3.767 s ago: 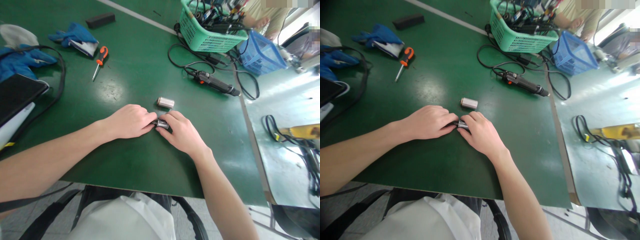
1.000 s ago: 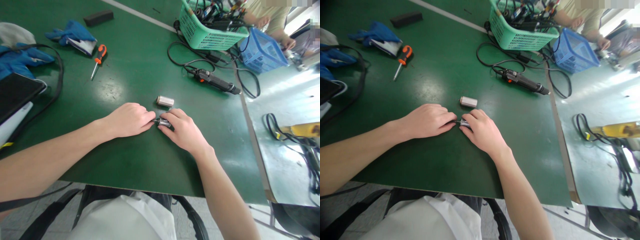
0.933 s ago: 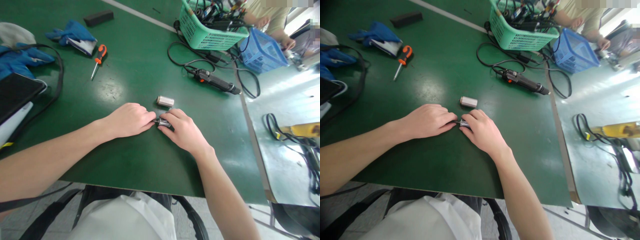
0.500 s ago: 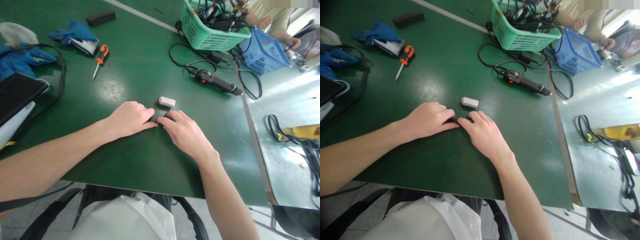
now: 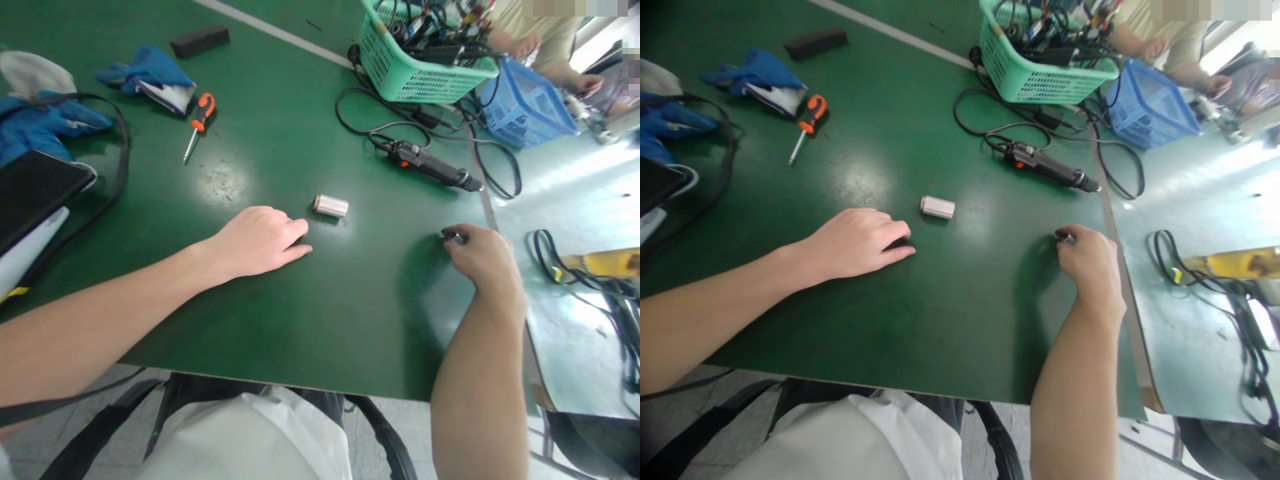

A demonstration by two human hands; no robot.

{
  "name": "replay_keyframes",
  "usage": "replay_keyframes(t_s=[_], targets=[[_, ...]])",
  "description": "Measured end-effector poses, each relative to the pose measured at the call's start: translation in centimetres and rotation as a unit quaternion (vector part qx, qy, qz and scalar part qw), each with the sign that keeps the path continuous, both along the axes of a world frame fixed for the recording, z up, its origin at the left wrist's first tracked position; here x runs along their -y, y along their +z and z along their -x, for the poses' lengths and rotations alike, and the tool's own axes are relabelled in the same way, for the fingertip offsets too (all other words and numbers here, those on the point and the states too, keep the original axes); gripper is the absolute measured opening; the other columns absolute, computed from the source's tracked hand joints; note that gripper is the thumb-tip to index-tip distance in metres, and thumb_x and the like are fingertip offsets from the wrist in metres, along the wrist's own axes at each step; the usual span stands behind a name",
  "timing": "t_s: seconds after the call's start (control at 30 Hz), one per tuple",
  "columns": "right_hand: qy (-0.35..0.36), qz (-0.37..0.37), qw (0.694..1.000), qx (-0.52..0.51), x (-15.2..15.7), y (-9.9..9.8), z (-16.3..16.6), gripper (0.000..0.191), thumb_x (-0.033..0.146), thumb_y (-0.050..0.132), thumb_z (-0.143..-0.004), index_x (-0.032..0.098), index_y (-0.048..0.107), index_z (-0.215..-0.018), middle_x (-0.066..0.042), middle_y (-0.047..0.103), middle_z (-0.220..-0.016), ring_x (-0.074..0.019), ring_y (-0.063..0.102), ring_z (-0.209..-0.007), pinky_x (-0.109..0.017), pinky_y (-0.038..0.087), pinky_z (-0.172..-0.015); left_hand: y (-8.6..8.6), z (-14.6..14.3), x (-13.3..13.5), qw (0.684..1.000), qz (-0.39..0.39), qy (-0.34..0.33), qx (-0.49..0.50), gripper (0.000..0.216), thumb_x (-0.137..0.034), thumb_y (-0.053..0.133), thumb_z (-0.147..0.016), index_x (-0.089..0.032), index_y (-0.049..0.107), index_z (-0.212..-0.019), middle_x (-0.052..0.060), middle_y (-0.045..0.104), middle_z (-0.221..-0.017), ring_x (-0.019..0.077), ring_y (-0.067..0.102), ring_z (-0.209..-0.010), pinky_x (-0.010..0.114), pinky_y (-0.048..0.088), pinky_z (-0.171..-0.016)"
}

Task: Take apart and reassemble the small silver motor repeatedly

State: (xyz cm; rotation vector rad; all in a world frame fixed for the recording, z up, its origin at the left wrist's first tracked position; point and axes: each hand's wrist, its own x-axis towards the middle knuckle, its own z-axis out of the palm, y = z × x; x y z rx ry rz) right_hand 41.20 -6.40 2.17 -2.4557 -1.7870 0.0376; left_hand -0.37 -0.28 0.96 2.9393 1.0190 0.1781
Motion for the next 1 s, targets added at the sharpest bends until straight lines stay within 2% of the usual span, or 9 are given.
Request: replay_keyframes(t_s=[0.17,0.33,0.4,0.47,0.57,0.67,0.73,0.87,1.0], targets=[[0.013,-0.049,0.999,-0.009,0.0,-0.9,-0.8,0.021,0.027,0.067,-0.078,0.028,0.077,-0.096,-0.007,0.063,-0.074,-0.0253,0.055,-0.068,-0.047,0.041,-0.075,-0.1,0.0,0.0,1.000,-0.006,0.000,0.002,0.033,-0.045,0.055,-0.101,-0.017,0.071,-0.094,0.006,0.071,-0.076,0.0230,0.068,-0.071,0.031,0.045,-0.065],[-0.006,-0.038,0.999,-0.004,-0.2,0.1,-0.2,0.046,0.030,0.077,-0.069,0.024,0.074,-0.116,-0.011,0.068,-0.080,-0.0280,0.060,-0.070,-0.048,0.044,-0.073,-0.1,0.0,0.0,1.000,-0.013,-0.004,0.002,0.029,-0.041,0.054,-0.101,-0.018,0.070,-0.095,0.006,0.071,-0.076,0.0220,0.068,-0.070,0.031,0.045,-0.064],[-0.004,-0.059,0.998,0.012,-0.5,1.0,2.1,0.050,0.029,0.075,-0.072,0.024,0.073,-0.121,-0.016,0.073,-0.096,-0.0329,0.066,-0.084,-0.051,0.047,-0.081,-0.1,-0.1,0.0,1.000,-0.014,-0.003,-0.001,0.028,-0.040,0.053,-0.101,-0.018,0.070,-0.094,0.006,0.071,-0.077,0.0221,0.068,-0.070,0.031,0.045,-0.063],[0.024,-0.140,0.989,0.031,-1.0,1.4,5.8,0.044,0.027,0.069,-0.076,0.022,0.074,-0.120,-0.018,0.074,-0.110,-0.0368,0.066,-0.103,-0.054,0.047,-0.094,-0.1,-0.1,0.0,1.000,-0.010,-0.001,-0.004,0.028,-0.039,0.053,-0.102,-0.018,0.070,-0.095,0.006,0.072,-0.078,0.0221,0.068,-0.070,0.031,0.045,-0.063],[0.146,-0.216,0.965,-0.025,-2.0,0.8,12.5,0.039,0.028,0.057,-0.089,0.020,0.069,-0.125,-0.014,0.072,-0.117,-0.0340,0.064,-0.113,-0.054,0.048,-0.102,0.0,-0.1,0.1,1.000,-0.005,0.002,-0.006,0.029,-0.040,0.051,-0.102,-0.018,0.070,-0.097,0.006,0.072,-0.079,0.0222,0.069,-0.071,0.031,0.045,-0.064],[0.258,-0.210,0.941,-0.058,-3.0,-0.8,17.6,0.044,0.034,0.055,-0.097,0.018,0.061,-0.137,-0.018,0.063,-0.138,-0.0340,0.057,-0.126,-0.053,0.047,-0.108,0.1,-0.1,0.2,1.000,-0.009,0.003,-0.006,0.030,-0.039,0.051,-0.102,-0.018,0.070,-0.096,0.007,0.072,-0.080,0.0233,0.070,-0.073,0.032,0.047,-0.065],[0.305,-0.180,0.933,-0.060,-3.6,-1.9,19.3,0.049,0.033,0.055,-0.099,0.018,0.054,-0.145,-0.018,0.056,-0.149,-0.0352,0.050,-0.135,-0.054,0.043,-0.112,0.1,-0.1,0.2,1.000,-0.015,0.000,-0.006,0.029,-0.039,0.051,-0.102,-0.018,0.070,-0.096,0.007,0.072,-0.079,0.0238,0.070,-0.073,0.032,0.047,-0.065],[0.318,-0.136,0.935,-0.078,-3.9,-2.6,19.5,0.042,0.025,0.050,-0.100,0.018,0.057,-0.141,-0.016,0.066,-0.133,-0.0348,0.055,-0.125,-0.054,0.044,-0.109,0.1,-0.1,0.1,1.000,-0.021,-0.007,0.002,0.029,-0.038,0.051,-0.101,-0.017,0.070,-0.093,0.007,0.072,-0.077,0.0234,0.070,-0.072,0.032,0.047,-0.064],[0.350,-0.109,0.922,-0.124,-2.6,-1.6,18.9,0.037,0.019,0.052,-0.097,0.020,0.060,-0.133,-0.015,0.066,-0.124,-0.0340,0.059,-0.116,-0.052,0.050,-0.102,0.2,-0.1,0.2,1.000,-0.017,0.007,0.015,0.027,-0.038,0.051,-0.101,-0.016,0.067,-0.098,0.008,0.072,-0.078,0.0251,0.070,-0.071,0.033,0.047,-0.062]])
